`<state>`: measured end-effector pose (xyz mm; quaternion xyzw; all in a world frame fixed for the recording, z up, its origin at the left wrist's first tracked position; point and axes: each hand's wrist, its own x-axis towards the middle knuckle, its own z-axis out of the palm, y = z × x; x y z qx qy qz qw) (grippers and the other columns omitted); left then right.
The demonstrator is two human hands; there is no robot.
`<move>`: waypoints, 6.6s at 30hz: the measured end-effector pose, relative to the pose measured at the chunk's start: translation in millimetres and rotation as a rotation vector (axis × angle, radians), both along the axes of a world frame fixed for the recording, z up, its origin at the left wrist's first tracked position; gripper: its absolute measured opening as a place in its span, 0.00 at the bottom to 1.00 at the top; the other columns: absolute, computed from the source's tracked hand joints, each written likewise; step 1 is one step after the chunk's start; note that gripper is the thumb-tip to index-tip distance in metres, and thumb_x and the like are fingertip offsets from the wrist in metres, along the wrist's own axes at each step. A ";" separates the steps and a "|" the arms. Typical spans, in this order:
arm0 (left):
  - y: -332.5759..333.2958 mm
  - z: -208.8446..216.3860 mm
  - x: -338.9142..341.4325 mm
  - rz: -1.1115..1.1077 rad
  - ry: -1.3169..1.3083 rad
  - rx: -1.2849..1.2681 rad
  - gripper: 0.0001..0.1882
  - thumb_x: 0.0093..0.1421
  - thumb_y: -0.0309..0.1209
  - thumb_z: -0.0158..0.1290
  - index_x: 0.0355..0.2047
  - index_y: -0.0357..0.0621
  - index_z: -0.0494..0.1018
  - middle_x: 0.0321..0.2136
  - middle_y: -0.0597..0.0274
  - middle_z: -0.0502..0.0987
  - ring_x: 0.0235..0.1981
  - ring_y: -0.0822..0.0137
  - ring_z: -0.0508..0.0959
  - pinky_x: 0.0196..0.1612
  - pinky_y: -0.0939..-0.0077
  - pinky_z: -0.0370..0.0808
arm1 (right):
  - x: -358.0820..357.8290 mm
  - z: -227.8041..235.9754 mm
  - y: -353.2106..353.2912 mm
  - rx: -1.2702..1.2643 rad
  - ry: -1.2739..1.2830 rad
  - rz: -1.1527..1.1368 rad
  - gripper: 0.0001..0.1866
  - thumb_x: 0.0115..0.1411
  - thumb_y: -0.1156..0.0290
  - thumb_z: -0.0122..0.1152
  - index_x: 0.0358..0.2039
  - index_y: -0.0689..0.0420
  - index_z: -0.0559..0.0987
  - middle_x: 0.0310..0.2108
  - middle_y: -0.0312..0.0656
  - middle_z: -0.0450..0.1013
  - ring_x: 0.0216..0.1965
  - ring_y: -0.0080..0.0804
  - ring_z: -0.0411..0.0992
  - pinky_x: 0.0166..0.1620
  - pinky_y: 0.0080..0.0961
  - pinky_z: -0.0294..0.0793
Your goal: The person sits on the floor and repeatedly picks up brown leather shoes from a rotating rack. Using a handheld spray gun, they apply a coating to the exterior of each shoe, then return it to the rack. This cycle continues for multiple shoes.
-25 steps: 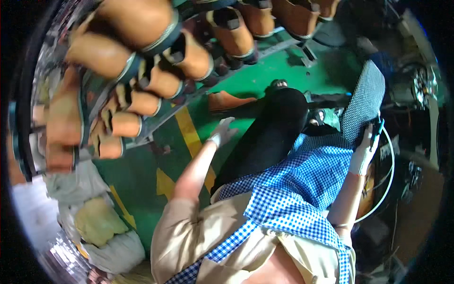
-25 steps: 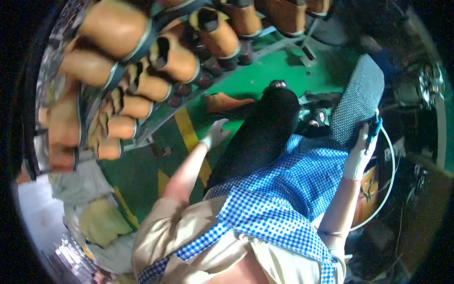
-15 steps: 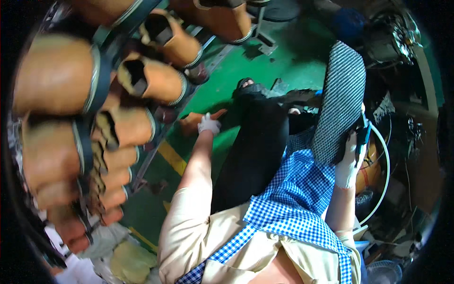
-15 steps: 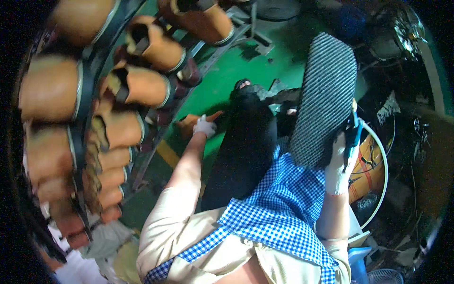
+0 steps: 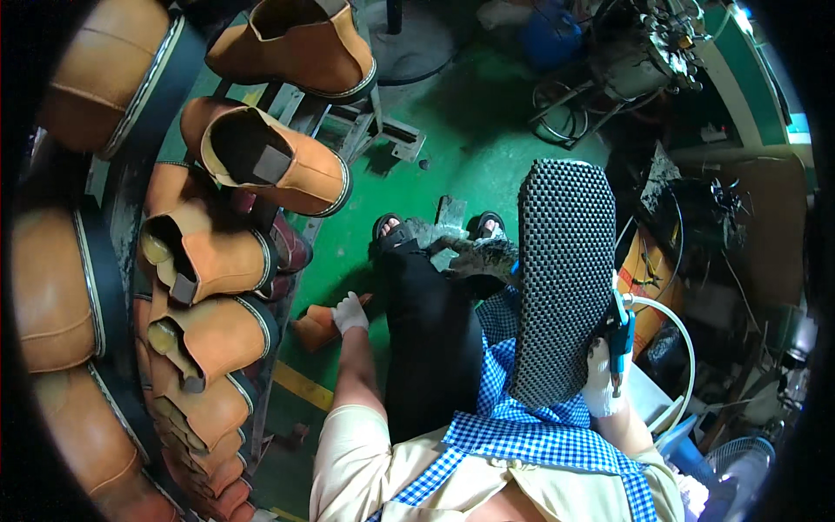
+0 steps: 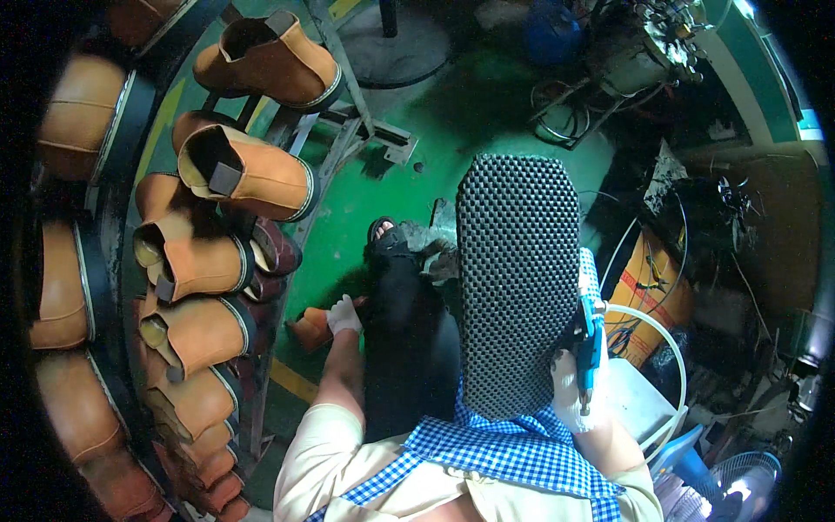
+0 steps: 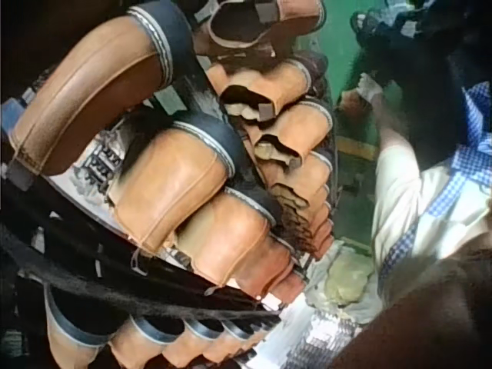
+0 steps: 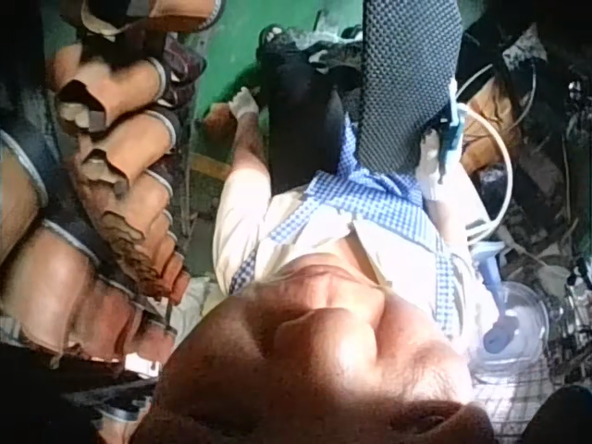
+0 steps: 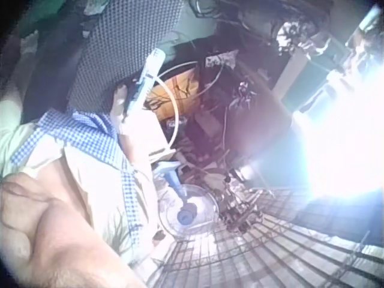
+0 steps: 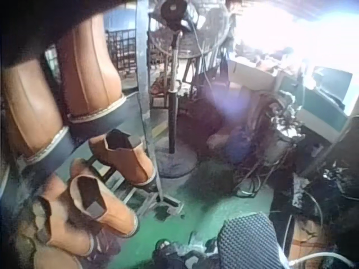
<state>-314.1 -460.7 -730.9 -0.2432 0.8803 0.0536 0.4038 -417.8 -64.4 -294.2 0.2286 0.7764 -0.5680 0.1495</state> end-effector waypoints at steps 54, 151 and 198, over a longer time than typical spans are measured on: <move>115.5 525.8 -65.9 0.097 1.777 0.613 0.49 0.54 0.27 0.73 0.71 0.38 0.57 0.66 0.46 0.67 0.68 0.49 0.68 0.74 0.54 0.62 | -35.6 4.2 38.2 -0.317 0.318 -0.297 0.14 0.76 0.59 0.57 0.53 0.54 0.73 0.28 0.32 0.76 0.18 0.16 0.69 0.20 0.15 0.66; 192.7 682.9 -101.3 -1.153 1.107 0.264 0.17 0.47 0.27 0.68 0.40 0.47 0.85 0.34 0.63 0.80 0.44 0.56 0.83 0.46 0.61 0.82 | 36.2 70.5 63.7 -0.206 0.547 0.514 0.09 0.69 0.66 0.68 0.38 0.57 0.78 0.28 0.39 0.71 0.28 0.33 0.71 0.32 0.30 0.71; 253.6 654.8 -297.6 -0.741 0.992 -0.095 0.22 0.66 0.45 0.50 0.42 0.39 0.83 0.43 0.40 0.84 0.47 0.42 0.83 0.54 0.51 0.79 | -90.3 55.9 29.2 -0.225 0.671 0.069 0.13 0.71 0.63 0.66 0.42 0.61 0.81 0.29 0.40 0.77 0.29 0.29 0.72 0.36 0.27 0.74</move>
